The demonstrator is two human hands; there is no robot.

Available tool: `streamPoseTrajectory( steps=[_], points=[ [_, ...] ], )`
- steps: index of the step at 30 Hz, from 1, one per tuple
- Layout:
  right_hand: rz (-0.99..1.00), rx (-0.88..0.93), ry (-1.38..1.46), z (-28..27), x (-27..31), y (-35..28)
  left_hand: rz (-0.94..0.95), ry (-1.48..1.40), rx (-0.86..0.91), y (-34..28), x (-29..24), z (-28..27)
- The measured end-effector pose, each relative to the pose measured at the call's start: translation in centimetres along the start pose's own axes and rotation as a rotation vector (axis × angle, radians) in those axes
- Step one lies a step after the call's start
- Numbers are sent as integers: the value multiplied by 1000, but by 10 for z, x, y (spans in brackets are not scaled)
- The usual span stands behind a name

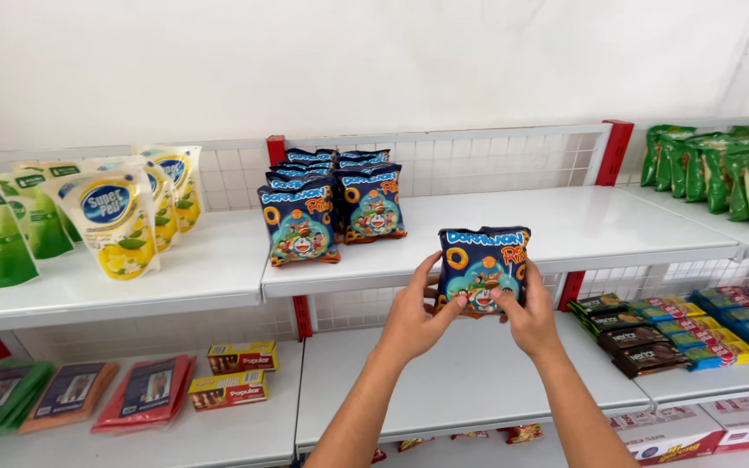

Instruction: The person picks up snack bags from a cardboard box on the floor and places them onto a store shelf, arranging them in neat rows.

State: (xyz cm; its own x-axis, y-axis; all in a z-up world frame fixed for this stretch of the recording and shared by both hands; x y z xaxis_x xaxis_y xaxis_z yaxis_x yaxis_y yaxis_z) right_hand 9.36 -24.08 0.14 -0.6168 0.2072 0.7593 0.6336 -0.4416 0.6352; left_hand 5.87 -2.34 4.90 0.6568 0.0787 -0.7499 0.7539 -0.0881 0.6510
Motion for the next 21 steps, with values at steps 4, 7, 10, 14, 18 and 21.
streamPoseTrajectory(
  steps=[4,7,10,14,18,21],
  points=[
    [32,50,-92,2,28,33,3,96,4,33,-12,15],
    [95,95,-184,5,38,52,7,145,-2,57,-8,21],
    [137,136,-247,12,36,67,5,184,-16,77,7,23],
    [142,212,-244,36,33,82,-39,216,-76,90,16,13],
    [120,311,-231,68,41,81,-64,267,-157,88,20,-9],
    [111,368,-210,93,38,80,-83,324,-208,83,19,-29]
  ],
)
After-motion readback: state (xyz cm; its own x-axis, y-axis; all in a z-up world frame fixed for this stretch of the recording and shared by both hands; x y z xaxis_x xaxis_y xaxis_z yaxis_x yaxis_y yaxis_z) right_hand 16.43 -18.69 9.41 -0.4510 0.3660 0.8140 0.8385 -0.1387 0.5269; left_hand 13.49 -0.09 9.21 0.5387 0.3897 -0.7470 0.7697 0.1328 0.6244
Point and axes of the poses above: each hand's wrist, its own y-axis towards the middle knuckle, its own z-axis out of the palm, x = y × z, the point moved 8 cm from there along y, towards the middle knuckle, and after that the axes turned 12 degrees about -x, right-handed, at the moved point
